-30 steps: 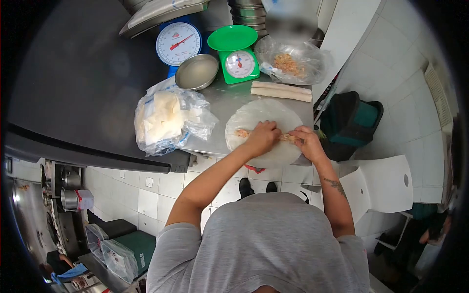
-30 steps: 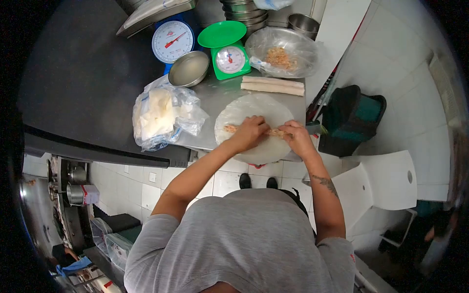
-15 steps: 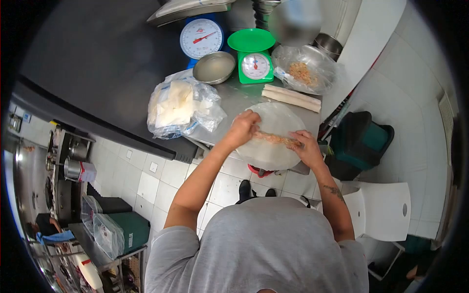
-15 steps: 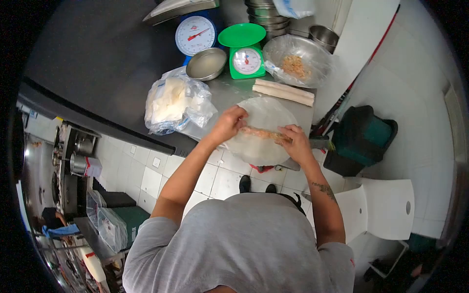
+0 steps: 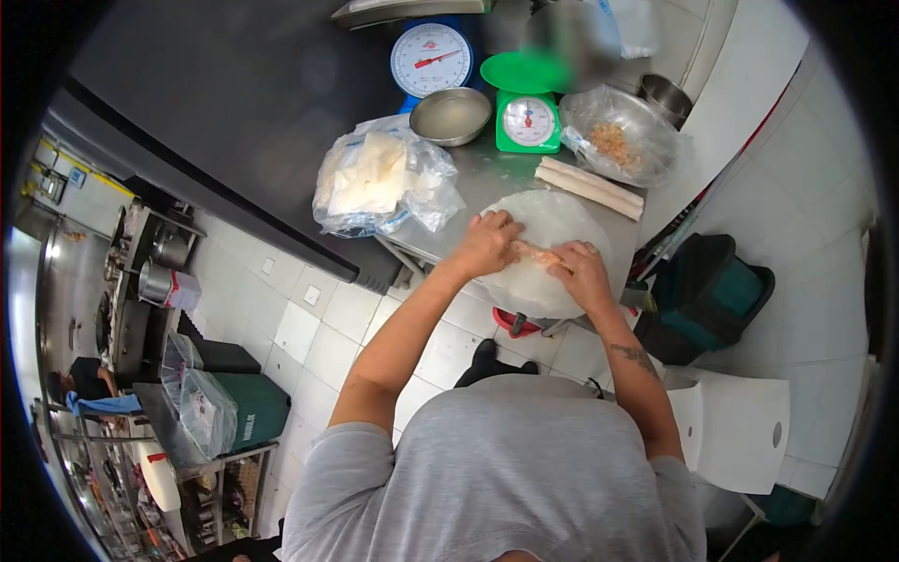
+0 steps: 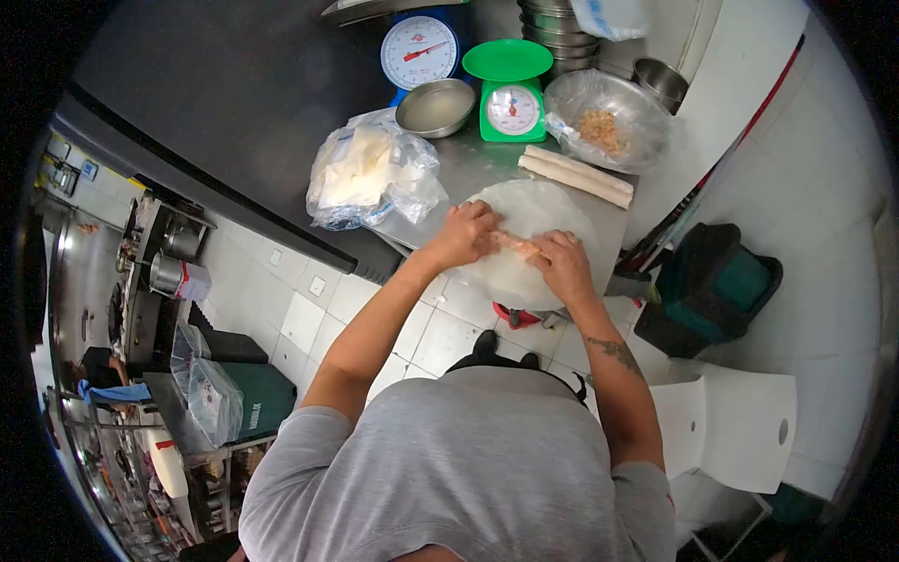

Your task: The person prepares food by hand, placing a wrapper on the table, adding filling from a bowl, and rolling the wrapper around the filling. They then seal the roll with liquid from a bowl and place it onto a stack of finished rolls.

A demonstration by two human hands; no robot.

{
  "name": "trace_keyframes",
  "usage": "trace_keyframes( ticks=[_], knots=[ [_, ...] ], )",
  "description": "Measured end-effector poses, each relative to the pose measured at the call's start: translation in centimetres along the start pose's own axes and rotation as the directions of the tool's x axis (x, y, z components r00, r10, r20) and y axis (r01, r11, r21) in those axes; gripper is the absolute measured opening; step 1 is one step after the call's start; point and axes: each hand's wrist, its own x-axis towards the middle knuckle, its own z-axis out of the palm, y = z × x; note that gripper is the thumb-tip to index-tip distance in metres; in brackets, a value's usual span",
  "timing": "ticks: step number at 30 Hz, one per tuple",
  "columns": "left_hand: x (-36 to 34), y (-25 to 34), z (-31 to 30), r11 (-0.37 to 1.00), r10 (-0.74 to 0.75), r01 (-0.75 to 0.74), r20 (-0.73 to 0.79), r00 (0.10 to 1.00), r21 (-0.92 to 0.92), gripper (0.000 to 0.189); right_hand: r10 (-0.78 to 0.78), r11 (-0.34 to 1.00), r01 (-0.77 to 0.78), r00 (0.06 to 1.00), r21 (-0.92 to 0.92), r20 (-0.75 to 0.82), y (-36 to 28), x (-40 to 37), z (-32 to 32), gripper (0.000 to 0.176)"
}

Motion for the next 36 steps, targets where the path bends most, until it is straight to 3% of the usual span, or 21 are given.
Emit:
trace_keyframes(
  ticks=[1, 4, 7, 10, 15, 18, 21, 22, 23, 26, 27, 28, 31, 34, 36],
  knots=[
    [-0.1, -1.0, -0.2, 1.000, -0.011, 0.011, -0.009, 1.000, 0.000, 0.050, 0.001, 1.000, -0.001, 0.998, 0.011, 0.064, 0.4, -0.2, 0.3, 0.026],
    [-1.2, -3.8, -1.4, 0.999, -0.012, 0.011, -0.029, 1.000, -0.031, 0.053, -0.039, 0.999, 0.040, 0.999, -0.022, 0.030, 0.7, -0.2, 0.7, 0.027],
    [-1.1, -4.7, -2.2, 0.996, 0.002, -0.003, -0.013, 1.000, -0.088, 0.054, -0.062, 0.988, 0.041, 0.988, -0.148, -0.143, -1.2, 0.2, 1.2, 0.025],
    [-0.6, -4.1, -1.2, 0.990, 0.055, -0.059, -0.033, 0.998, -0.129, 0.048, -0.040, 0.997, 0.041, 0.999, -0.061, 0.010, -0.7, 0.4, 2.2, 0.027],
    [0.2, -3.3, 1.3, 0.983, 0.176, -0.178, -0.039, 0.984, -0.053, 0.028, -0.007, 0.988, 0.002, 0.999, -0.152, -0.037, -1.4, 1.0, 3.3, 0.025],
    [0.5, -4.6, 1.7, 0.969, 0.223, -0.224, -0.023, 0.975, -0.102, 0.026, -0.038, 0.983, 0.030, 0.998, -0.179, -0.044, -1.9, 1.5, 4.6, 0.025],
    [0.7, -2.7, 0.3, 0.964, 0.175, -0.196, -0.122, 0.977, -0.183, 0.026, -0.049, 0.967, 0.033, 0.997, -0.253, -0.056, -2.4, 1.4, 5.3, 0.025],
    [0.9, -2.5, 0.5, 0.959, 0.219, -0.229, -0.080, 0.972, -0.165, 0.028, -0.055, 0.957, 0.035, 0.997, -0.287, -0.062, -2.4, 1.5, 5.2, 0.025],
    [1.1, -2.4, 0.7, 0.955, 0.256, -0.259, -0.042, 0.966, -0.146, 0.031, 0.020, 0.961, -0.016, 1.000, -0.277, 0.011, -2.3, 1.4, 4.9, 0.039],
    [1.6, -3.0, 1.2, 0.957, 0.278, -0.270, 0.078, 0.957, -0.105, 0.037, 0.157, 0.976, -0.167, 0.985, -0.138, -0.076, -2.6, 1.0, 1.2, 0.058],
    [1.7, -3.3, 1.1, 0.962, 0.266, -0.256, 0.120, 0.956, -0.094, 0.039, 0.192, 0.970, -0.190, 0.981, -0.151, -0.003, -2.3, 0.5, -0.8, 0.065],
    [1.7, -3.1, 0.8, 0.960, 0.267, -0.258, 0.068, 0.961, -0.113, 0.037, 0.227, 0.963, -0.213, 0.971, -0.163, 0.072, -1.5, -0.4, -2.6, 0.073],
    [1.9, -1.2, 0.7, 0.944, 0.283, -0.284, -0.030, 0.959, -0.166, 0.033, 0.323, 0.946, -0.317, 0.941, -0.074, 0.104, 0.5, -2.7, -4.3, 0.062],
    [3.6, 1.2, 2.6, 0.915, 0.364, -0.364, -0.029, 0.931, -0.175, 0.032, 0.174, 0.982, -0.167, 0.981, -0.086, 0.086, 2.3, -3.4, -3.0, 0.053],
    [3.7, 2.2, 4.1, 0.902, 0.412, -0.407, 0.009, 0.911, -0.145, 0.035, 0.168, 0.982, -0.164, 0.985, -0.094, 0.043, 2.8, -3.4, -2.7, 0.044]
  ],
)
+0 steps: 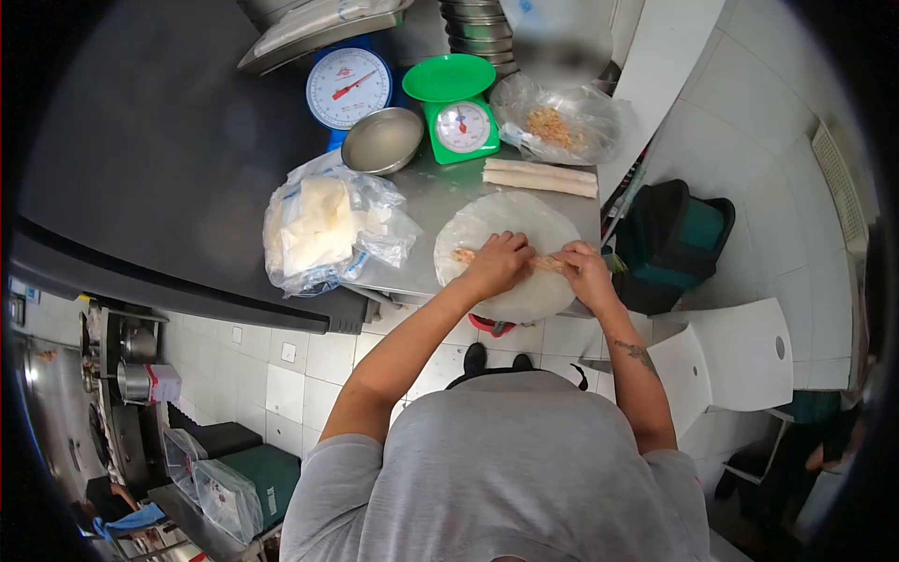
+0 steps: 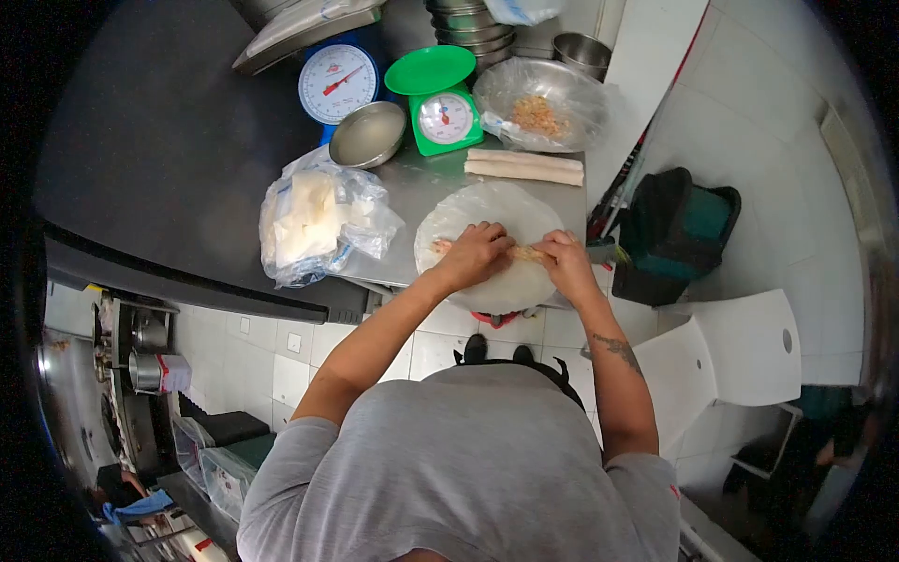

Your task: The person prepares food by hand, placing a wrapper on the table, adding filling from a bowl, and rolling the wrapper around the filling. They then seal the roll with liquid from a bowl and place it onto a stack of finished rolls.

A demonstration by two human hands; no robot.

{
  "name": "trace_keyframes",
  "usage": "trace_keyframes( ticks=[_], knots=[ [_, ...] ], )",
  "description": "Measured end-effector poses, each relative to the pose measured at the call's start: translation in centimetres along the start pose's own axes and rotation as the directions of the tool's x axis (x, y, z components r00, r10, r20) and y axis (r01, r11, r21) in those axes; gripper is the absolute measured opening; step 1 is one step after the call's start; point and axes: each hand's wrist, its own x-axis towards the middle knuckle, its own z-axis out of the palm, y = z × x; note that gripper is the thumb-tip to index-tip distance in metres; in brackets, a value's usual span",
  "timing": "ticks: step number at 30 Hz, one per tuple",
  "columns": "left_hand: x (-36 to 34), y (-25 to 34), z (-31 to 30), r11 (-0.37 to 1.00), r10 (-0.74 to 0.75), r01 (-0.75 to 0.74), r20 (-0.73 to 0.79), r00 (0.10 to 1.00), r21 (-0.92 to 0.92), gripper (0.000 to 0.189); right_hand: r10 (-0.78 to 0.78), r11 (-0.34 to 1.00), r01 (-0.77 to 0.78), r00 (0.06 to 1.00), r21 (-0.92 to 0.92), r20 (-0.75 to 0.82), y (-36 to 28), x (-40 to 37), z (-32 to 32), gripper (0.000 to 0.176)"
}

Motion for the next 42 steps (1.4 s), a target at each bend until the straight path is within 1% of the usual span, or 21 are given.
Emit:
trace_keyframes(
  ticks=[1, 3, 4, 6, 7, 9, 11, 13, 16, 19, 22, 25, 28, 31, 34, 37, 39, 42],
  knots=[
    [-0.2, 0.1, 0.5, 1.000, -0.003, 0.003, 0.031, 1.000, -0.001, 0.034, 0.000, 1.000, 0.000, 1.000, -0.002, -0.021, -0.4, -0.1, 0.2, 0.039],
    [0.3, -0.1, 0.3, 1.000, 0.001, -0.002, 0.085, 0.996, 0.014, 0.034, 0.055, 0.998, -0.055, 0.998, 0.027, 0.000, -1.4, 0.0, -0.4, 0.034],
    [0.5, 0.2, -0.1, 1.000, -0.013, 0.013, 0.018, 1.000, -0.010, 0.032, 0.081, 0.996, -0.081, 0.997, 0.043, 0.008, -1.8, 0.2, -0.5, 0.031],
    [0.4, 1.2, -0.4, 0.997, -0.051, 0.043, -0.112, 0.992, -0.069, 0.030, 0.011, 0.999, -0.007, 0.995, 0.049, -0.095, -2.0, 0.5, 0.0, 0.032],
    [0.7, 1.4, -0.1, 0.998, -0.014, 0.009, -0.100, 0.995, -0.057, 0.029, -0.020, 0.998, 0.027, 0.990, 0.050, -0.139, -1.9, 0.3, 0.4, 0.032],
    [1.5, 1.5, 0.9, 0.997, 0.059, -0.062, -0.080, 0.995, -0.034, 0.029, -0.048, 0.999, 0.048, 0.994, -0.003, -0.097, -1.3, 0.3, 1.2, 0.034],
    [1.4, 0.7, 1.8, 0.998, 0.069, -0.070, -0.095, 0.993, -0.007, 0.029, -0.061, 0.998, 0.059, 0.996, -0.030, -0.063, -0.7, 0.1, 1.3, 0.034],
    [0.9, 1.0, 1.4, 0.999, 0.047, -0.049, -0.113, 0.993, -0.015, 0.028, -0.049, 0.999, 0.048, 0.998, -0.021, -0.044, -2.2, 0.0, 0.2, 0.032],
    [-0.4, 0.4, 0.2, 0.999, 0.002, -0.008, -0.127, 0.992, -0.046, 0.024, 0.003, 0.999, 0.005, 0.981, 0.045, -0.192, -3.3, 0.5, 0.6, 0.027],
    [-1.2, -0.2, -0.5, 0.999, -0.005, 0.001, -0.122, 0.993, -0.037, 0.021, -0.010, 1.000, 0.011, 0.995, 0.011, -0.104, -2.5, 0.5, 1.5, 0.028],
    [-1.8, -0.5, -1.3, 0.999, -0.035, 0.031, -0.131, 0.991, -0.028, 0.021, 0.039, 0.999, -0.039, 0.998, -0.006, -0.049, -3.1, 0.7, 1.3, 0.030],
    [-2.8, -1.2, -2.1, 0.997, -0.074, 0.074, -0.146, 0.986, -0.004, 0.023, -0.058, 0.992, 0.025, 0.962, -0.127, -0.268, -5.5, 1.4, 1.5, 0.025],
    [-3.7, -1.9, -2.3, 0.996, -0.088, 0.087, -0.136, 0.987, -0.014, 0.024, -0.087, 0.996, 0.083, 0.988, -0.036, -0.127, -3.8, 1.6, 3.4, 0.026],
    [-4.2, -2.2, -2.9, 0.993, -0.118, 0.116, -0.151, 0.982, -0.020, 0.024, -0.070, 0.992, 0.061, 0.995, -0.110, -0.077, -3.9, 2.1, 3.6, 0.024],
    [-4.7, -2.4, -3.0, 0.990, -0.137, 0.133, -0.164, 0.977, -0.035, 0.025, -0.076, 0.994, 0.060, 0.981, -0.095, -0.178, -6.1, 2.5, 3.4, 0.025],
    [-5.0, -3.1, -2.9, 0.989, -0.144, 0.136, -0.160, 0.977, -0.057, 0.026, -0.095, 0.991, 0.087, 0.992, -0.102, -0.077, -5.0, 2.9, 4.9, 0.025],
    [-5.3, -3.3, -3.1, 0.986, -0.156, 0.144, -0.159, 0.975, -0.082, 0.026, -0.090, 0.987, 0.083, 0.995, -0.138, -0.047, -4.9, 3.1, 5.2, 0.025],
    [-5.7, -3.6, -2.9, 0.977, -0.193, 0.164, -0.249, 0.949, -0.134, 0.025, -0.113, 0.981, 0.104, 0.992, -0.163, -0.046, -5.8, 3.6, 5.2, 0.026]
  ],
)
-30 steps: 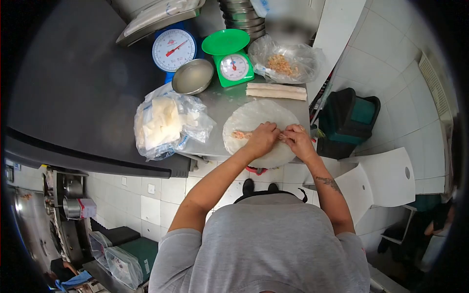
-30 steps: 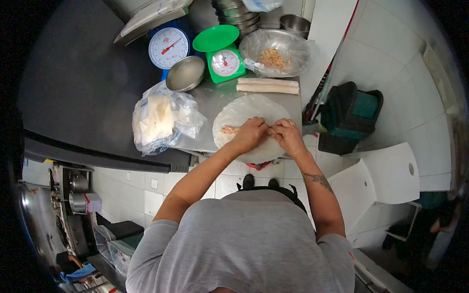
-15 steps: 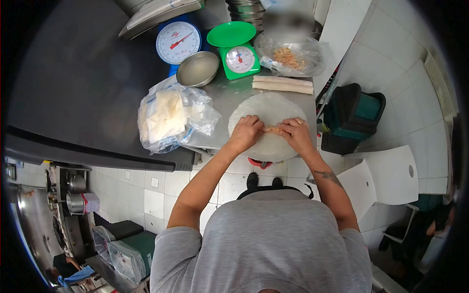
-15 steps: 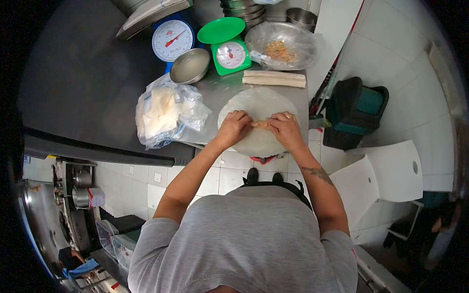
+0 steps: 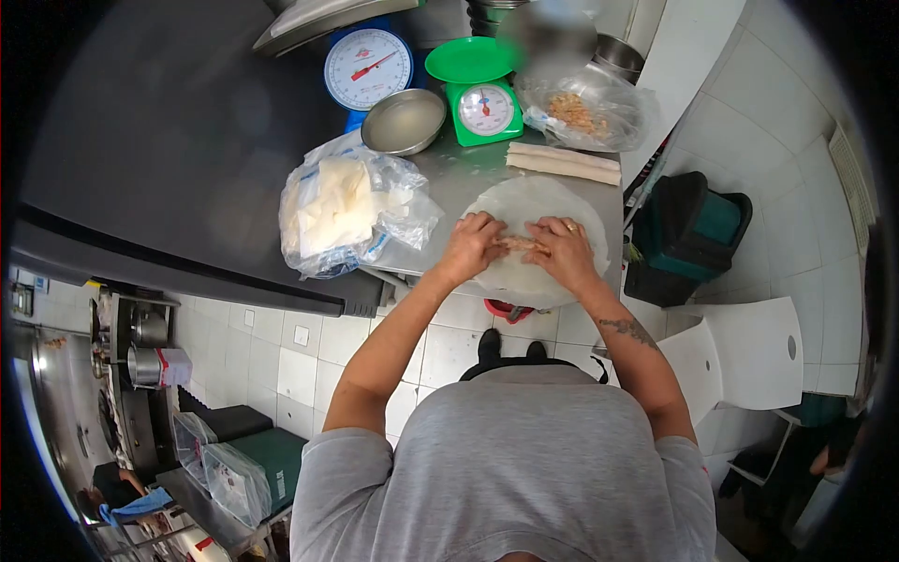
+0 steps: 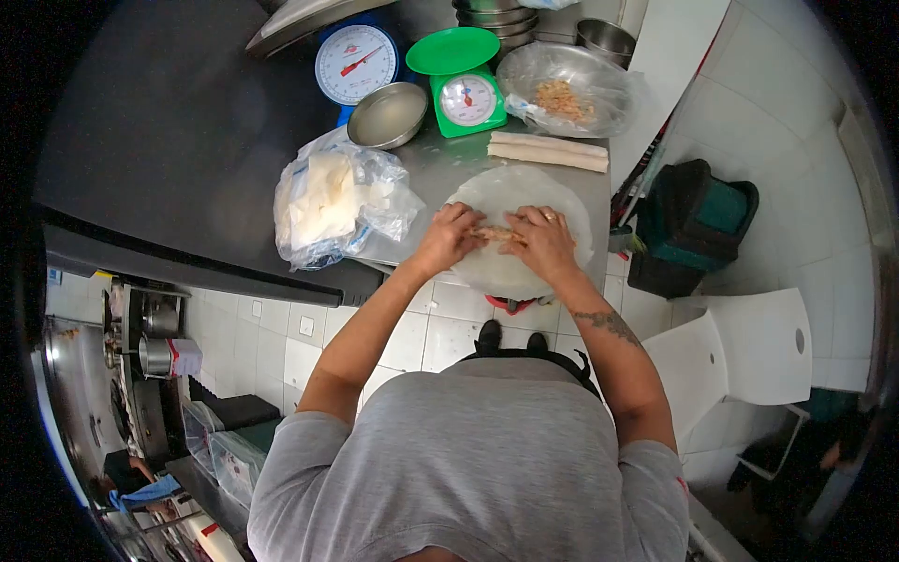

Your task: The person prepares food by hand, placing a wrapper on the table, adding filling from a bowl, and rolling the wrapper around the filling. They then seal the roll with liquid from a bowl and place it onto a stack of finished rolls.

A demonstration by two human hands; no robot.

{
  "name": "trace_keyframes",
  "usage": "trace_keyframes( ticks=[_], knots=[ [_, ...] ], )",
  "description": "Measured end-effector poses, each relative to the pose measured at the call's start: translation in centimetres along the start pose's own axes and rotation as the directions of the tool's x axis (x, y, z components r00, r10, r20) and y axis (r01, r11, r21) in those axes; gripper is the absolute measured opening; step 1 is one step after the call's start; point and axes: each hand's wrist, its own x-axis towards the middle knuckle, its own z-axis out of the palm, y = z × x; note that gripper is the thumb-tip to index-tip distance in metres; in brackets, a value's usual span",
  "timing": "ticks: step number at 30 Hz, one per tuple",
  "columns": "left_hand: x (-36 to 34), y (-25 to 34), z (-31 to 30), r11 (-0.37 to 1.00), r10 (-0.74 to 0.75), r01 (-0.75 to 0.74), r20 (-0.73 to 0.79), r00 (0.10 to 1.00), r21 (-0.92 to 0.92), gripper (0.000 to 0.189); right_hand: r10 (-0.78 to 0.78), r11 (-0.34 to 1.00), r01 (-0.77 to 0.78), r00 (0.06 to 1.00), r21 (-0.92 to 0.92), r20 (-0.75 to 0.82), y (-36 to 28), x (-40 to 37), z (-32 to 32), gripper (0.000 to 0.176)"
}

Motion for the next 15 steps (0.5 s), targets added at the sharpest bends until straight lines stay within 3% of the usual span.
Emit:
trace_keyframes(
  ticks=[4, 7, 10, 13, 15],
  knots=[
    [-0.3, -1.4, -0.6, 0.999, 0.033, -0.034, 0.070, 0.997, 0.014, 0.029, -0.014, 0.998, 0.016, 1.000, -0.057, 0.023, -0.8, 0.8, 1.3, 0.030],
    [-0.4, -1.8, -1.2, 1.000, 0.030, -0.030, 0.053, 0.998, 0.001, 0.030, 0.011, 0.994, -0.022, 0.995, -0.106, -0.097, -2.3, 1.3, 1.5, 0.033],
    [-0.8, -2.1, -1.5, 1.000, 0.015, -0.016, 0.083, 0.996, 0.016, 0.030, -0.060, 0.996, 0.061, 0.998, -0.068, 0.014, -2.0, 1.3, 2.1, 0.047],
    [-0.9, -2.2, -1.9, 1.000, 0.031, -0.031, 0.081, 0.996, 0.002, 0.035, 0.009, 0.998, -0.004, 0.997, -0.060, 0.079, -2.3, 1.4, 1.8, 0.057],
    [-0.9, -2.1, -2.2, 0.999, 0.033, -0.032, 0.057, 0.998, -0.018, 0.039, 0.085, 0.995, -0.084, 0.996, -0.052, 0.028, -2.5, 1.3, 0.5, 0.058]
  ],
)
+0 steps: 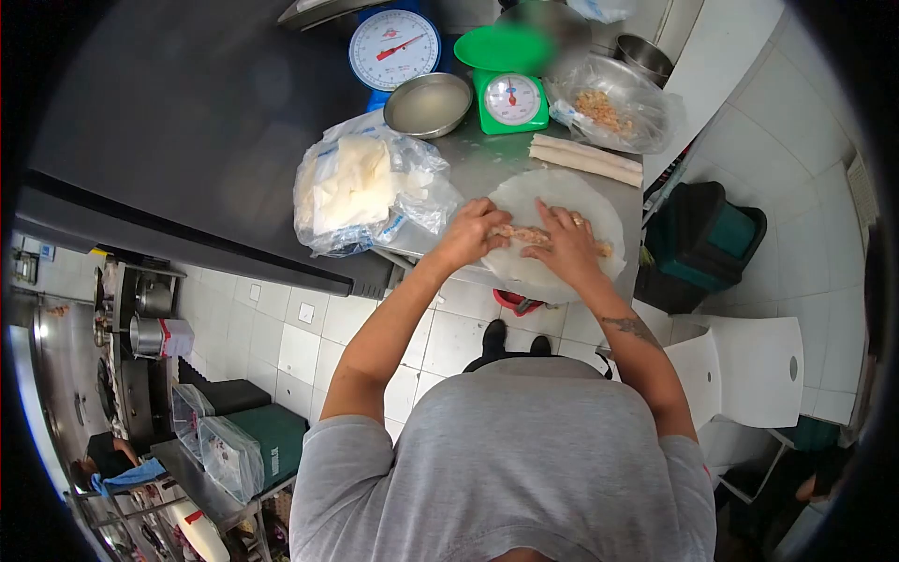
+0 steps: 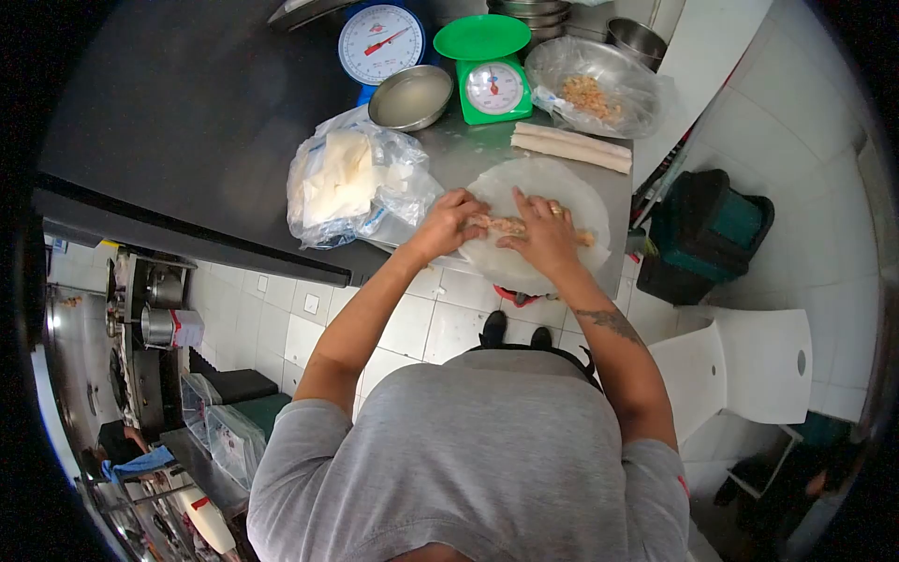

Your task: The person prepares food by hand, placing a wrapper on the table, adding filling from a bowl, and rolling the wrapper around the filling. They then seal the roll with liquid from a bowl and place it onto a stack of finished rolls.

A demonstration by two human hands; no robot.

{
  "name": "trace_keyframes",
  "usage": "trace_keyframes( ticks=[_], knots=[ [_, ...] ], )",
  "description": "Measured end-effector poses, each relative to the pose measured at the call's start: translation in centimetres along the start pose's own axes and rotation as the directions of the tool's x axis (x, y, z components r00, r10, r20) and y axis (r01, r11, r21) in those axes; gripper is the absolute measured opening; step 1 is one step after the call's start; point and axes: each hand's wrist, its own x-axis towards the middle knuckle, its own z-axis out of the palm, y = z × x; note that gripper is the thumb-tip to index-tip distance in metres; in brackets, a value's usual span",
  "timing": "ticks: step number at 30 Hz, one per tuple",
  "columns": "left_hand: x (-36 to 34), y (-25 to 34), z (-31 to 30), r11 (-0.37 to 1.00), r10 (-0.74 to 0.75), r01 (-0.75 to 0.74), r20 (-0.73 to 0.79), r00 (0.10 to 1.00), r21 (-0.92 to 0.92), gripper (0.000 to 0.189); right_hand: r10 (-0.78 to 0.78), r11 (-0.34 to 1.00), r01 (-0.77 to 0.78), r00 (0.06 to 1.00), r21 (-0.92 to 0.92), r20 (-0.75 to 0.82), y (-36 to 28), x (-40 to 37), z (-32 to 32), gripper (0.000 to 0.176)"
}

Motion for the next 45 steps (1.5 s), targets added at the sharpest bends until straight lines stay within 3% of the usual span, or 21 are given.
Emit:
trace_keyframes(
  ticks=[4, 7, 9, 12, 15, 19, 22, 25, 28, 30, 31, 33, 40, 45],
  knots=[
    [-0.7, 0.2, -1.3, 0.995, -0.096, 0.097, 0.036, 0.995, -0.013, 0.038, 0.020, 0.989, -0.012, 0.998, 0.149, -0.054, 3.1, -0.6, -3.0, 0.046],
    [-0.6, 0.3, -1.0, 0.984, -0.162, 0.166, 0.075, 0.984, -0.059, 0.031, 0.171, 0.909, -0.150, 0.985, 0.388, -0.018, 6.0, -1.7, -4.3, 0.040],
    [0.0, 0.3, 0.0, 0.982, -0.149, 0.154, 0.051, 0.987, -0.112, 0.026, 0.231, 0.894, -0.215, 0.973, 0.393, 0.007, 6.9, -2.5, -5.5, 0.035],
    [0.2, 0.8, 0.8, 0.988, -0.150, 0.151, 0.004, 0.989, -0.033, 0.024, 0.286, 0.880, -0.288, 0.956, 0.379, 0.062, 7.8, -3.6, -6.7, 0.029],
    [0.7, 3.3, -0.9, 0.948, -0.293, 0.287, -0.021, 0.956, -0.134, 0.023, 0.256, 0.893, -0.267, 0.964, 0.363, 0.079, 8.1, -4.4, -6.9, 0.026],
    [0.9, 1.8, 0.0, 0.977, -0.182, 0.180, -0.002, 0.983, -0.112, 0.018, 0.135, 0.938, -0.143, 0.990, 0.316, 0.045, 8.9, -5.1, -5.9, 0.027],
    [1.0, 2.5, 0.5, 0.978, -0.180, 0.175, -0.035, 0.983, -0.116, 0.015, 0.205, 0.908, -0.228, 0.973, 0.350, 0.102, 8.5, -5.1, -6.2, 0.026],
    [1.5, 3.6, 0.5, 0.976, -0.154, 0.132, -0.122, 0.981, -0.171, 0.013, 0.154, 0.930, -0.129, 0.987, 0.345, -0.045, 6.7, -4.9, -6.7, 0.031],
    [1.2, 3.9, 1.3, 0.992, -0.072, 0.061, -0.104, 0.992, -0.108, 0.012, 0.142, 0.924, -0.171, 0.984, 0.343, 0.110, 7.9, -5.2, -6.0, 0.042],
    [1.7, 3.0, 1.8, 1.000, -0.023, 0.022, -0.078, 0.997, -0.012, 0.011, 0.125, 0.928, -0.153, 0.987, 0.339, 0.101, 7.9, -5.4, -6.4, 0.042],
    [2.1, 2.7, 1.6, 0.998, -0.034, 0.029, -0.100, 0.994, -0.049, 0.011, 0.115, 0.930, -0.140, 0.989, 0.339, 0.093, 7.5, -5.0, -6.7, 0.042],
    [1.9, 2.9, 1.2, 0.989, -0.074, 0.057, -0.128, 0.989, -0.134, 0.010, 0.080, 0.933, -0.079, 0.997, 0.350, 0.012, 6.6, -4.7, -6.7, 0.035],
    [2.8, 2.9, 2.8, 0.999, 0.015, -0.015, 0.010, 1.000, 0.043, 0.011, -0.071, 0.964, 0.096, 0.992, 0.248, -0.109, 3.8, -1.8, -2.9, 0.023],
    [3.4, 4.6, 2.1, 0.998, 0.032, -0.028, -0.072, 0.997, 0.051, 0.022, 0.000, 0.945, 0.009, 1.000, 0.326, -0.027, 5.3, -1.8, -2.4, 0.026]
  ],
)
